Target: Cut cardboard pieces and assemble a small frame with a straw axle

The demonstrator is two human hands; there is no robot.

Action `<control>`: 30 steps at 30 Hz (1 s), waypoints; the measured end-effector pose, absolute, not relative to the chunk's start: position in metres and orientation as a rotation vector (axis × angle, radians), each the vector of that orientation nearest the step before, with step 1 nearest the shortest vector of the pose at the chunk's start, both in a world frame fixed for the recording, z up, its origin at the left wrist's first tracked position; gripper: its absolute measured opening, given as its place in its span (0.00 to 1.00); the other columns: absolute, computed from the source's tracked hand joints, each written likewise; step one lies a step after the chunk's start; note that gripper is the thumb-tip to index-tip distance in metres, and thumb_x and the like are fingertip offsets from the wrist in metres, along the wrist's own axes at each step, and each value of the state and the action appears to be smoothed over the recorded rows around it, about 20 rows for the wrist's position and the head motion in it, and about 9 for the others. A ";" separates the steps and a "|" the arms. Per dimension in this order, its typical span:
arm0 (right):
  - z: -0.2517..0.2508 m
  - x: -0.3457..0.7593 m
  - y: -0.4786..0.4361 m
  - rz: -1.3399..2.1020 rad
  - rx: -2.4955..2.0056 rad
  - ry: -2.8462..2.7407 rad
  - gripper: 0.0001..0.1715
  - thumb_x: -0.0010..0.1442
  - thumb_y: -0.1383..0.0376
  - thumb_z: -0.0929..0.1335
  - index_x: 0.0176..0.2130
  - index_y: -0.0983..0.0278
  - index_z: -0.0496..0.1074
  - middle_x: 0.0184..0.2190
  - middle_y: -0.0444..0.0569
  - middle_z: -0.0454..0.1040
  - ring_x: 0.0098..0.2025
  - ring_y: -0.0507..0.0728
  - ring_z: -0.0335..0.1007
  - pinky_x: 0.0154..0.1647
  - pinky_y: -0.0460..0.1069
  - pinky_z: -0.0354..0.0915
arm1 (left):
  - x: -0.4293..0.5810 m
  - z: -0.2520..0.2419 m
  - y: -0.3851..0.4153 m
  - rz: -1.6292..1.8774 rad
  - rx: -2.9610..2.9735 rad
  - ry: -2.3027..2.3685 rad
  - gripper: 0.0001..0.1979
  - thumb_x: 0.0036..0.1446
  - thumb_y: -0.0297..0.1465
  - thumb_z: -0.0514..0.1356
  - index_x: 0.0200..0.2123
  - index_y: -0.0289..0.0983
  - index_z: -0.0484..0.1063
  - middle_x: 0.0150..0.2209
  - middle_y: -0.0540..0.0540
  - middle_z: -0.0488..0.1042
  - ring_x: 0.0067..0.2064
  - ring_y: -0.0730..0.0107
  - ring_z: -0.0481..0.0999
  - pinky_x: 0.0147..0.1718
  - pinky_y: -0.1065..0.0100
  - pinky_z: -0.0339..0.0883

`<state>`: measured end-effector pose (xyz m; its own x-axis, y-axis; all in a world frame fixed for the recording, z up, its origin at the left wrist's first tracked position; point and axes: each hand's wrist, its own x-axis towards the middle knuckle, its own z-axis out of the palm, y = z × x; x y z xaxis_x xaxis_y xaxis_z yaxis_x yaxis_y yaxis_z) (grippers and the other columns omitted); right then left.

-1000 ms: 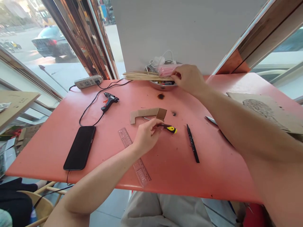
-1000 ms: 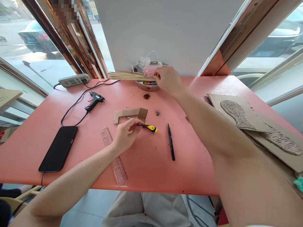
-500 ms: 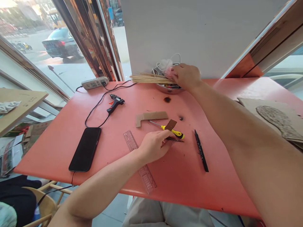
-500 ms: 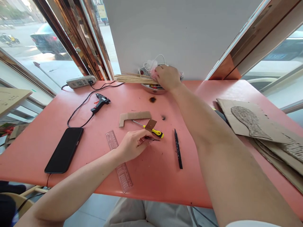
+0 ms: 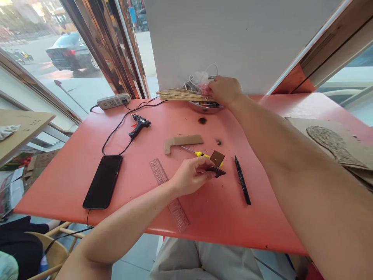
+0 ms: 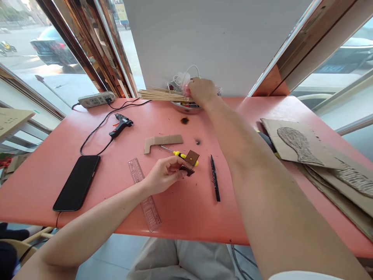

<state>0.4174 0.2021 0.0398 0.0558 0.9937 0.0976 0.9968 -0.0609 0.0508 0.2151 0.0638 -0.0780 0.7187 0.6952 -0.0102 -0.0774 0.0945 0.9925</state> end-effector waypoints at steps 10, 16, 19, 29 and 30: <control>0.052 0.407 0.185 -0.010 -1.826 -2.017 0.07 0.69 0.71 0.68 0.42 0.63 0.77 0.53 0.55 0.79 0.50 0.56 0.72 0.55 0.53 0.63 | 0.212 -0.077 0.059 0.492 1.375 0.509 0.05 0.59 0.26 0.67 0.39 0.36 0.76 0.40 0.41 0.84 0.42 0.63 0.87 0.40 0.69 0.77; 0.075 0.393 0.151 0.223 -1.278 -1.555 0.15 0.70 0.74 0.65 0.33 0.57 0.66 0.33 0.41 0.74 0.26 0.48 0.61 0.30 0.47 0.63 | 0.207 -0.062 0.060 0.274 1.499 0.512 0.06 0.58 0.21 0.64 0.34 0.38 0.73 0.28 0.50 0.79 0.31 0.70 0.83 0.34 0.71 0.74; 0.067 0.401 0.124 0.628 -1.113 -1.332 0.17 0.67 0.75 0.66 0.28 0.59 0.67 0.23 0.40 0.71 0.18 0.48 0.57 0.18 0.48 0.53 | 0.202 -0.050 0.061 0.173 1.627 0.546 0.10 0.57 0.17 0.60 0.33 0.38 0.74 0.24 0.54 0.76 0.26 0.74 0.79 0.29 0.74 0.70; 0.004 0.448 0.035 0.955 -1.213 -0.955 0.09 0.58 0.69 0.72 0.27 0.61 0.71 0.23 0.42 0.74 0.18 0.47 0.56 0.21 0.47 0.55 | 0.200 -0.048 0.074 0.301 1.746 0.852 0.02 0.56 0.28 0.65 0.30 0.38 0.74 0.22 0.56 0.69 0.21 0.76 0.66 0.23 0.73 0.58; -0.002 0.451 0.030 0.952 -1.216 -0.947 0.09 0.57 0.68 0.73 0.27 0.60 0.71 0.23 0.42 0.74 0.17 0.47 0.56 0.21 0.46 0.55 | 0.200 -0.048 0.075 0.325 1.801 0.871 0.05 0.55 0.28 0.65 0.27 0.38 0.73 0.21 0.57 0.66 0.22 0.77 0.63 0.23 0.73 0.56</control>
